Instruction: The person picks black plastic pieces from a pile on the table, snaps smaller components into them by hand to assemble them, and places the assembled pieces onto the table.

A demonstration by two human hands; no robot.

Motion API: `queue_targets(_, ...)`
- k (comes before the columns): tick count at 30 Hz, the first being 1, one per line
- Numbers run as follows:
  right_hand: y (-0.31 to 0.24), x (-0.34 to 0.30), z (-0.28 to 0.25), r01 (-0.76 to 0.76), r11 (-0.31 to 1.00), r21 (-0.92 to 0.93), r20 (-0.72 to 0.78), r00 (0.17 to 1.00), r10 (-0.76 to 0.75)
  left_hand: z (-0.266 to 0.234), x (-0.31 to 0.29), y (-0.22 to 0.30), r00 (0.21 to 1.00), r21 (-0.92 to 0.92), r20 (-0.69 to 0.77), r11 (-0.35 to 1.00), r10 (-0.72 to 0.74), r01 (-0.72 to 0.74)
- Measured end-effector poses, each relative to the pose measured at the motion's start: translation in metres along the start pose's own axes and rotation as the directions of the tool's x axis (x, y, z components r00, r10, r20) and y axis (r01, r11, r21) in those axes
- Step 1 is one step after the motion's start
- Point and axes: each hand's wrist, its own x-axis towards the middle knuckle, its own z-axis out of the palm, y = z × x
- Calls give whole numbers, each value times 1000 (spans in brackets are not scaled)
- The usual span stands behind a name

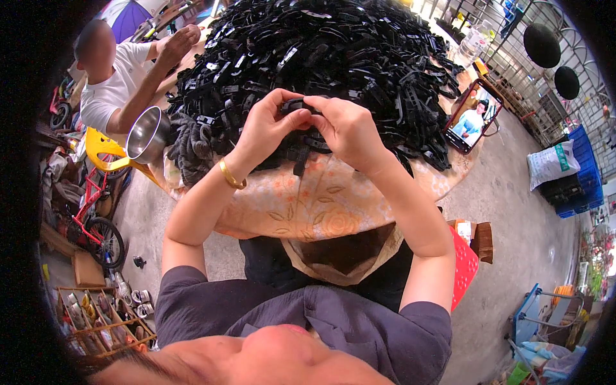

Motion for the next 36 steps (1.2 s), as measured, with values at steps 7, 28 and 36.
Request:
queue_targets(7,6,5,-15,46,992,-114,-79,995,-55,-3,-2,7,995,124,83,990,54,-64)
queue_targets(28,51,-5,-52,-495,751,-437,-91,855,510,24,-21,-7,653,165,678,796,337,-582)
queue_targets(36,16,6,-28,73,963,-261,-112,988,-106,6,-5,8,930,-102,244,947,-275,306)
